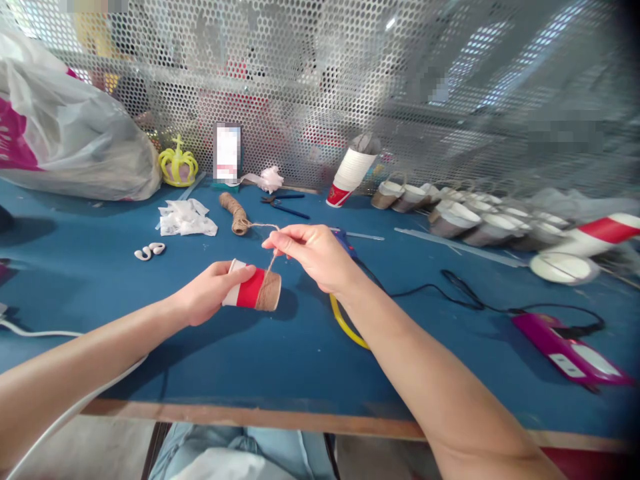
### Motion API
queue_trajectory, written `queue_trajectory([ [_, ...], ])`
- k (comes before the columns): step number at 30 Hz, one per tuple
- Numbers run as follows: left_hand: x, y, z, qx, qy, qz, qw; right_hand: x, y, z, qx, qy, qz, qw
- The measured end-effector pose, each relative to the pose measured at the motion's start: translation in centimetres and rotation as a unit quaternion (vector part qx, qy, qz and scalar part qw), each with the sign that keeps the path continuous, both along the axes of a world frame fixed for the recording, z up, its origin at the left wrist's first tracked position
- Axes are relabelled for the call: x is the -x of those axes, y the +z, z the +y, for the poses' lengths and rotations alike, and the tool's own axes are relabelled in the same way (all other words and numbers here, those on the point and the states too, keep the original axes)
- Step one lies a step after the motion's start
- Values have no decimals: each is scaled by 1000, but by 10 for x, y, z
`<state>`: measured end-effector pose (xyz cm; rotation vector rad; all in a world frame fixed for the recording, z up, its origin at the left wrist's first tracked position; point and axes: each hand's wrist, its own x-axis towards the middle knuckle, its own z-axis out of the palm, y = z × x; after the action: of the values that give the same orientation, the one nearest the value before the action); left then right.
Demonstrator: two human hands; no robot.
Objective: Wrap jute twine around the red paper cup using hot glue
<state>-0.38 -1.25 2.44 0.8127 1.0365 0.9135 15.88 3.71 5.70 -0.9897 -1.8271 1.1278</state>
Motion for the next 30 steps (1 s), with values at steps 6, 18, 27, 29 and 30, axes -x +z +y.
queue_trajectory([
  [6, 0, 0, -5, -30, -22, 14, 999, 0, -6, 3, -22, -18, -34, 999],
  [18, 3, -5, -7, -99, -68, 57, 991, 0, -16, 7, -27, -7, -99, 995],
  [27, 4, -2, -8, -122, -50, 59, 990, 0, -24, 7, -13, 12, -150, 989],
  [29, 3, -1, -8, -112, -42, 36, 992, 1, -24, 7, -6, 21, -155, 988],
  [30, 2, 0, -8, -101, -34, 19, 994, 1, -24, 8, -5, 24, -160, 987],
])
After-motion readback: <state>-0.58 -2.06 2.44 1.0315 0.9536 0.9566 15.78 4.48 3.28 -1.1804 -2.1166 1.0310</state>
